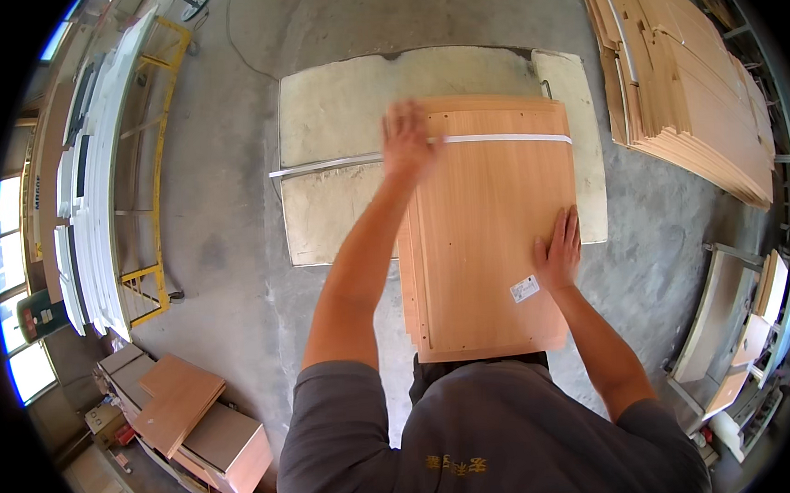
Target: The person picks up light-colored wooden panels from a stack, places them on a workbench, and secures them with white plastic straps. The person then lifts the bundled panels and stacks them onto a larger pile of similar bundles in the workshop.
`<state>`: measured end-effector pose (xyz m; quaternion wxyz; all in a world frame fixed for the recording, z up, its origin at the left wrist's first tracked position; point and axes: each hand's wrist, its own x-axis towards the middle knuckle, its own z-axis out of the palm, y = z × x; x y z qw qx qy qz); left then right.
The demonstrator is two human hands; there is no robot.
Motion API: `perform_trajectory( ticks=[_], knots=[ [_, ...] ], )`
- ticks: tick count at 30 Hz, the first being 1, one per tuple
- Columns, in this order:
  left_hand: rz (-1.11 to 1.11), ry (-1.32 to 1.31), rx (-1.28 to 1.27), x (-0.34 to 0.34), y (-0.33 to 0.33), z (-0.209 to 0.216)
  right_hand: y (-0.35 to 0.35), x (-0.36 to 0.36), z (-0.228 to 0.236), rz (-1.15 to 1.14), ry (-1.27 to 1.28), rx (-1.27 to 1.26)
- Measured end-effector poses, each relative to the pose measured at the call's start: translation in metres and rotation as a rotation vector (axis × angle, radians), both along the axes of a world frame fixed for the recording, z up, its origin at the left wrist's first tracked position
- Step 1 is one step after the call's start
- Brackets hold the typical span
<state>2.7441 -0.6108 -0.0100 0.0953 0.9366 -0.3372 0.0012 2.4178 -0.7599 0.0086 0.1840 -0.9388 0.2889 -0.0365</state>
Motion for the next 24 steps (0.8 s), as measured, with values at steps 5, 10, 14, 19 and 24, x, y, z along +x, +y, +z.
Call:
perform_trajectory(
  ticks=[5, 10, 14, 19, 24],
  knots=[
    [0.533, 0.324, -0.294, -0.055, 0.194, -0.030, -0.009, -0.068, -0.023, -0.302, -0.246, 0.430],
    [0.380, 1.200, -0.560, -0.305, 0.270, -0.089, -0.009, -0.170, -0.044, -0.590, -0.096, 1.557],
    [0.611, 1.525, -0.845, -0.301, 0.229, -0.042, -0.014, -0.179, -0.056, -0.706, -0.109, 1.691],
    [0.613, 1.492, -0.980, -0.300, 0.226, -0.034, -0.005, -0.176, -0.043, -0.742, -0.257, 1.629],
    [0.728, 1.538, -0.944, -0.278, 0.219, 0.024, 0.000, -0.144, 0.017, -0.806, -0.240, 1.602]
  ],
)
